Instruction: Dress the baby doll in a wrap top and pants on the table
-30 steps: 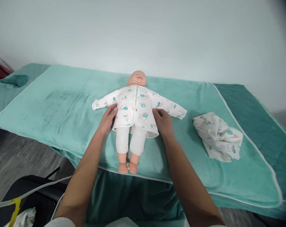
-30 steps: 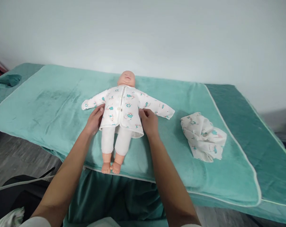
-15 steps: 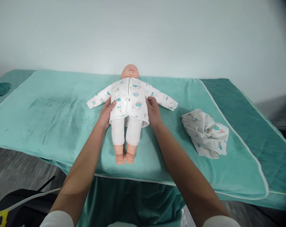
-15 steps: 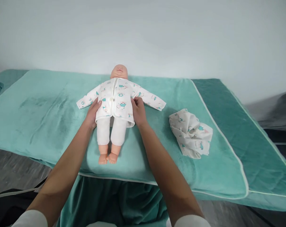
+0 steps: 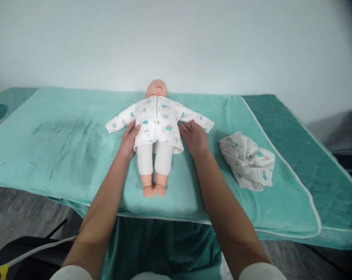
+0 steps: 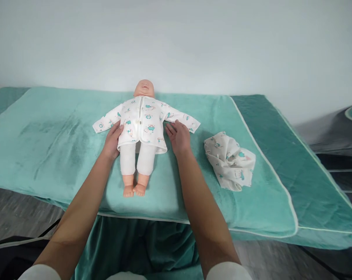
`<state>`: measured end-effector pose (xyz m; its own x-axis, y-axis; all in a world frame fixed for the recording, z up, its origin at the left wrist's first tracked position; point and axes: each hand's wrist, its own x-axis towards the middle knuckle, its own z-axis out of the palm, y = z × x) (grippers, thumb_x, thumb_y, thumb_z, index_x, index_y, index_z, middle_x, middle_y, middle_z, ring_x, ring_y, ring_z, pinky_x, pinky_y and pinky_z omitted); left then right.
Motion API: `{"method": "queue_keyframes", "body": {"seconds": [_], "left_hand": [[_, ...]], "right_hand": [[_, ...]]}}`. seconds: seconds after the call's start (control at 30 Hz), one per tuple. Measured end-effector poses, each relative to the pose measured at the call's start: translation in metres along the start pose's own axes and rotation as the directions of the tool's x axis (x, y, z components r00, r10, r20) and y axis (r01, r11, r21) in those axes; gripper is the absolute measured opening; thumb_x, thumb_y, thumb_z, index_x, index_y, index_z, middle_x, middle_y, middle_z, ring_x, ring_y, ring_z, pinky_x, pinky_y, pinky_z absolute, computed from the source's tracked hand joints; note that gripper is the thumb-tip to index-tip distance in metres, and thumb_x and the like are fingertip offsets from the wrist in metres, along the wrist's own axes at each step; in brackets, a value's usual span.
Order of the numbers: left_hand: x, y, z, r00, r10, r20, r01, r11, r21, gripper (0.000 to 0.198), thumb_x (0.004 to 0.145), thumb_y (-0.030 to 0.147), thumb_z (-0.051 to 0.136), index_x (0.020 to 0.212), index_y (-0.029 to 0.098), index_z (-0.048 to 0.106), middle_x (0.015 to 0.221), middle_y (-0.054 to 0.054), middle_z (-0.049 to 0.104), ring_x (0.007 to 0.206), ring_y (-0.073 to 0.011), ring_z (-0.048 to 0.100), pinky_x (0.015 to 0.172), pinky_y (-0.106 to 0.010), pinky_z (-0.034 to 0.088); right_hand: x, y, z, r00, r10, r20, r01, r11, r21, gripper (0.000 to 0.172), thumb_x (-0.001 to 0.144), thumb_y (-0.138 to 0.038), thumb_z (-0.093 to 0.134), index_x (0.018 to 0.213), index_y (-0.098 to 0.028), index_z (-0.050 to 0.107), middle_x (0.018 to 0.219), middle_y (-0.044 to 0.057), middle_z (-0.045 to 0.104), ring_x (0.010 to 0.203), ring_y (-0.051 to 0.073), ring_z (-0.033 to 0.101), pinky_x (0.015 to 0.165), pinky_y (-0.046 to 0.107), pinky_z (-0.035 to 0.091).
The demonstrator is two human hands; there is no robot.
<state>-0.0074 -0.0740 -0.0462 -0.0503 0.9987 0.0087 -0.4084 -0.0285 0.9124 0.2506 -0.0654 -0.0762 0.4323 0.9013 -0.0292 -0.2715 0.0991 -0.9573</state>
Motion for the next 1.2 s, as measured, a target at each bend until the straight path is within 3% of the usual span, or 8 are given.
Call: {"method": "queue_keyframes", "body": {"seconds": [0.1, 0.27, 0.53, 0.63, 0.77, 0.93, 1.07, 1.2], "left_hand": [[-0.007, -0.001, -0.004, 1.0, 0.009, -0.027, -0.008, 1.0, 0.008, 0.048, 0.079, 0.041, 0.086, 0.121, 0.021, 0.074, 0.142, -0.01, 0.072, 0.14, -0.0317, 0.062, 0.123, -0.049, 0.046], [-0.016, 0.005, -0.016, 0.994, -0.037, -0.103, 0.022, 0.99, -0.142, 0.039, 0.08, 0.03, 0.082, 0.116, 0.021, 0.07, 0.131, -0.009, 0.074, 0.126, -0.026, 0.07, 0.117, -0.045, 0.051], [0.022, 0.032, -0.063, 0.979, -0.133, -0.156, 0.07, 0.932, -0.355, 0.008, 0.091, 0.02, 0.063, 0.098, 0.021, 0.06, 0.138, -0.011, 0.063, 0.122, -0.0208, 0.068, 0.112, -0.043, 0.056], [0.027, 0.036, -0.075, 0.975, -0.099, -0.201, 0.019, 0.931, -0.366, 0.005, 0.093, 0.018, 0.056, 0.095, 0.021, 0.059, 0.134, -0.009, 0.065, 0.116, -0.0157, 0.067, 0.113, -0.039, 0.055], [0.019, 0.037, -0.079, 0.958, -0.072, -0.277, -0.03, 0.938, -0.346, 0.008, 0.094, 0.017, 0.055, 0.098, 0.022, 0.058, 0.128, -0.008, 0.067, 0.112, -0.0139, 0.067, 0.113, -0.035, 0.054], [0.003, 0.043, -0.083, 0.881, 0.017, -0.473, -0.006, 1.0, 0.025, 0.022, 0.083, 0.012, 0.062, 0.102, 0.022, 0.059, 0.102, -0.003, 0.066, 0.109, -0.0145, 0.068, 0.111, -0.036, 0.053], [-0.015, 0.056, -0.077, 0.842, 0.075, -0.535, 0.034, 0.981, 0.191, 0.029, 0.074, 0.009, 0.068, 0.099, 0.022, 0.065, 0.095, 0.0, 0.066, 0.107, -0.0179, 0.065, 0.109, -0.038, 0.051], [-0.052, 0.081, -0.034, 0.965, 0.186, -0.186, -0.105, 0.921, 0.376, 0.022, 0.077, 0.017, 0.074, 0.098, 0.022, 0.076, 0.114, -0.005, 0.074, 0.111, -0.0227, 0.068, 0.109, -0.04, 0.05]], "right_hand": [[0.002, -0.002, -0.011, 0.99, -0.019, -0.138, 0.032, 0.995, 0.096, 0.036, 0.082, -0.046, 0.066, 0.107, -0.028, 0.047, 0.12, 0.005, 0.066, 0.118, 0.02, 0.07, 0.105, 0.045, 0.06], [-0.038, -0.012, -0.036, 0.948, -0.204, -0.243, 0.168, 0.973, -0.161, 0.041, 0.081, -0.037, 0.063, 0.116, -0.023, 0.05, 0.147, 0.015, 0.056, 0.137, 0.024, 0.06, 0.114, 0.049, 0.052], [-0.1, -0.056, -0.123, 0.772, -0.532, 0.348, 0.595, 0.412, -0.69, 0.031, 0.092, -0.029, 0.061, 0.123, -0.023, 0.061, 0.15, 0.017, 0.057, 0.14, 0.029, 0.056, 0.111, 0.055, 0.053], [-0.08, -0.076, -0.14, 0.778, -0.449, 0.44, 0.566, 0.195, -0.801, 0.034, 0.093, -0.026, 0.056, 0.125, -0.018, 0.063, 0.146, 0.02, 0.061, 0.139, 0.033, 0.056, 0.117, 0.056, 0.046], [-0.046, -0.098, -0.142, 0.888, -0.094, 0.451, 0.436, -0.145, -0.888, 0.041, 0.095, -0.019, 0.047, 0.13, -0.011, 0.065, 0.141, 0.024, 0.065, 0.133, 0.036, 0.057, 0.114, 0.056, 0.044], [-0.017, -0.124, -0.13, 0.925, 0.184, 0.331, 0.379, -0.461, -0.802, 0.03, 0.092, -0.025, 0.061, 0.117, -0.014, 0.073, 0.133, 0.024, 0.068, 0.128, 0.039, 0.058, 0.104, 0.053, 0.044], [-0.018, -0.146, -0.11, 0.862, 0.348, 0.368, 0.492, -0.4, -0.773, 0.017, 0.085, -0.029, 0.071, 0.1, -0.02, 0.072, 0.113, 0.016, 0.074, 0.106, 0.032, 0.065, 0.085, 0.041, 0.047], [-0.053, -0.172, -0.073, 0.756, 0.349, 0.554, 0.589, 0.007, -0.808, 0.015, 0.088, -0.04, 0.069, 0.091, -0.026, 0.066, 0.086, 0.002, 0.069, 0.075, 0.021, 0.06, 0.066, 0.032, 0.04]]}}
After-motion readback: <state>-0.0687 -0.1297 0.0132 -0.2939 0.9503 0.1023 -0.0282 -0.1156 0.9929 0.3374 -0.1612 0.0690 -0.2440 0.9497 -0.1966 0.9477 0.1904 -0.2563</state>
